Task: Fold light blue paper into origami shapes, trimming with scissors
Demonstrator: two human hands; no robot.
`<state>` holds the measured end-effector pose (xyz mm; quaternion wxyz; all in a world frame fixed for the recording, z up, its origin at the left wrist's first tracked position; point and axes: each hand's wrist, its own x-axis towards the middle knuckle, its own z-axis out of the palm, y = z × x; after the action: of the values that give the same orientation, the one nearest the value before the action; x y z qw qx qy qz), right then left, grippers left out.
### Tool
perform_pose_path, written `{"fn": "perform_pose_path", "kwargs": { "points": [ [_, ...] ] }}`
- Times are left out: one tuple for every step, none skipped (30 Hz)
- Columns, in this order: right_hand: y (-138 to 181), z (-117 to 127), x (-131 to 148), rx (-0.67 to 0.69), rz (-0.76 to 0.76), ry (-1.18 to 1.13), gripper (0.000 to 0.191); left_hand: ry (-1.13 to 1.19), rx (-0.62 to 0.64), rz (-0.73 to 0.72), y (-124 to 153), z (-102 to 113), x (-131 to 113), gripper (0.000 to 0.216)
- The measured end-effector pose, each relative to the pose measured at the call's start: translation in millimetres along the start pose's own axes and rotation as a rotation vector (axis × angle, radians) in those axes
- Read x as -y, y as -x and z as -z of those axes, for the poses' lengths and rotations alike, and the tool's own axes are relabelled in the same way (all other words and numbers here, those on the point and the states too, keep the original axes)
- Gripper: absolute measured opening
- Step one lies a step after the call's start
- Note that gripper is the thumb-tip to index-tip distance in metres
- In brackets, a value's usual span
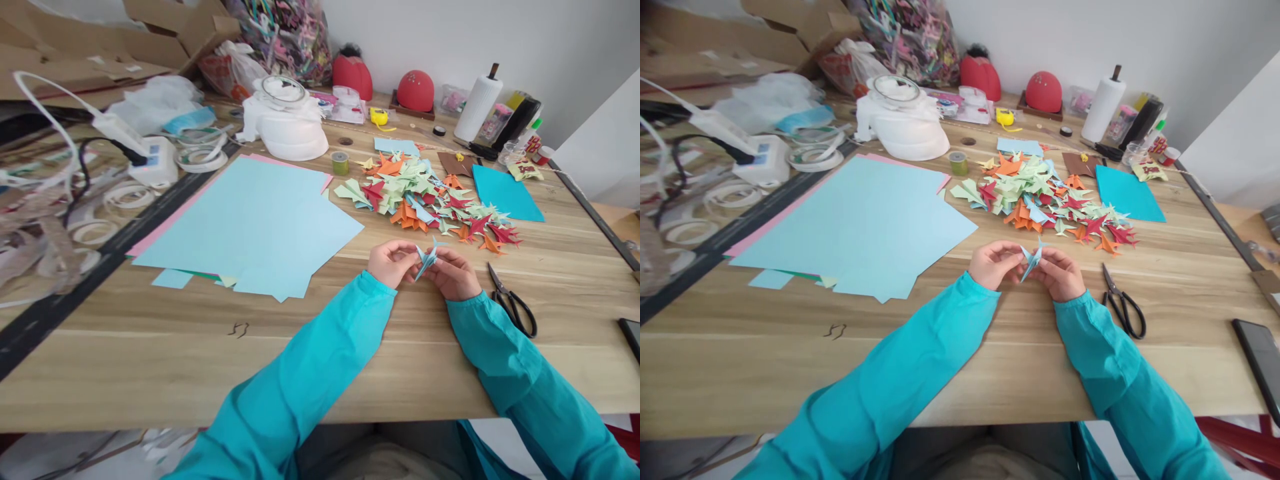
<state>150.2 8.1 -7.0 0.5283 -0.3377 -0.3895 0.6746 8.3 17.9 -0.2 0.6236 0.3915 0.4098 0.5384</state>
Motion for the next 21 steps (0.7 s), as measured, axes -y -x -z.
{"fn": "perform_pose_path", "kwargs": {
  "points": [
    [0.0,-0.5,0.2,-0.001,0.003,0.003,0.021,0.000,-0.002,0.000,-0.2,0.2,0.1,0.022],
    [0.1,-0.9,0.4,-0.003,0.009,0.007,0.021,0.001,-0.007,0.000,-0.4,0.4,0.3,0.022],
    [0.2,-1.4,0.4,-0.007,0.017,0.010,0.020,0.003,-0.014,0.002,-0.7,0.6,0.5,0.021],
    [0.3,-1.8,0.3,-0.012,0.026,0.015,0.020,0.004,-0.022,0.005,-1.0,0.8,0.8,0.021],
    [0.4,-2.0,0.1,-0.022,0.036,0.018,0.020,0.007,-0.031,0.005,-1.4,1.1,1.2,0.020],
    [0.4,-2.1,-0.2,-0.034,0.044,0.020,0.019,0.009,-0.044,0.000,-1.8,1.4,1.8,0.020],
    [0.3,-2.0,-0.5,-0.049,0.051,0.018,0.019,0.005,-0.060,-0.012,-2.2,1.7,2.5,0.020],
    [0.0,-1.8,-0.9,-0.064,0.056,0.015,0.019,-0.007,-0.078,-0.032,-2.6,2.1,3.2,0.020],
    [-0.3,-1.4,-1.3,-0.079,0.060,0.011,0.019,-0.028,-0.101,-0.063,-2.8,2.4,3.9,0.020],
    [-0.7,-0.9,-1.7,-0.091,0.062,0.008,0.020,-0.059,-0.125,-0.100,-2.8,2.5,4.5,0.019],
    [-1.2,-0.3,-2.1,-0.101,0.062,0.008,0.021,-0.100,-0.144,-0.143,-2.6,2.6,5.0,0.019],
    [-1.7,0.3,-2.4,-0.108,0.060,0.013,0.022,-0.148,-0.156,-0.187,-2.3,2.5,5.4,0.018],
    [-2.1,0.9,-2.8,-0.114,0.058,0.020,0.023,-0.194,-0.160,-0.231,-1.8,2.2,5.6,0.017],
    [-2.5,1.4,-3.2,-0.119,0.054,0.029,0.023,-0.237,-0.156,-0.270,-1.3,1.9,5.6,0.017],
    [-2.8,1.8,-3.5,-0.121,0.053,0.037,0.023,-0.272,-0.145,-0.301,-0.8,1.5,5.6,0.017],
    [-3.0,2.1,-3.9,-0.120,0.055,0.046,0.023,-0.300,-0.133,-0.323,-0.4,1.2,5.6,0.017],
    [-3.1,2.4,-4.3,-0.118,0.062,0.053,0.023,-0.317,-0.127,-0.337,-0.3,1.1,5.6,0.016],
    [-3.1,2.5,-4.8,-0.119,0.076,0.059,0.023,-0.324,-0.132,-0.344,-0.4,1.0,5.8,0.015],
    [-3.2,2.6,-5.3,-0.122,0.091,0.065,0.023,-0.323,-0.147,-0.345,-0.8,1.2,6.0,0.014],
    [-3.2,2.7,-5.8,-0.129,0.108,0.072,0.023,-0.311,-0.174,-0.337,-1.4,1.4,6.4,0.014],
    [-3.3,2.7,-6.4,-0.141,0.125,0.079,0.021,-0.287,-0.208,-0.321,-2.2,1.6,6.8,0.014]
  ]
}}
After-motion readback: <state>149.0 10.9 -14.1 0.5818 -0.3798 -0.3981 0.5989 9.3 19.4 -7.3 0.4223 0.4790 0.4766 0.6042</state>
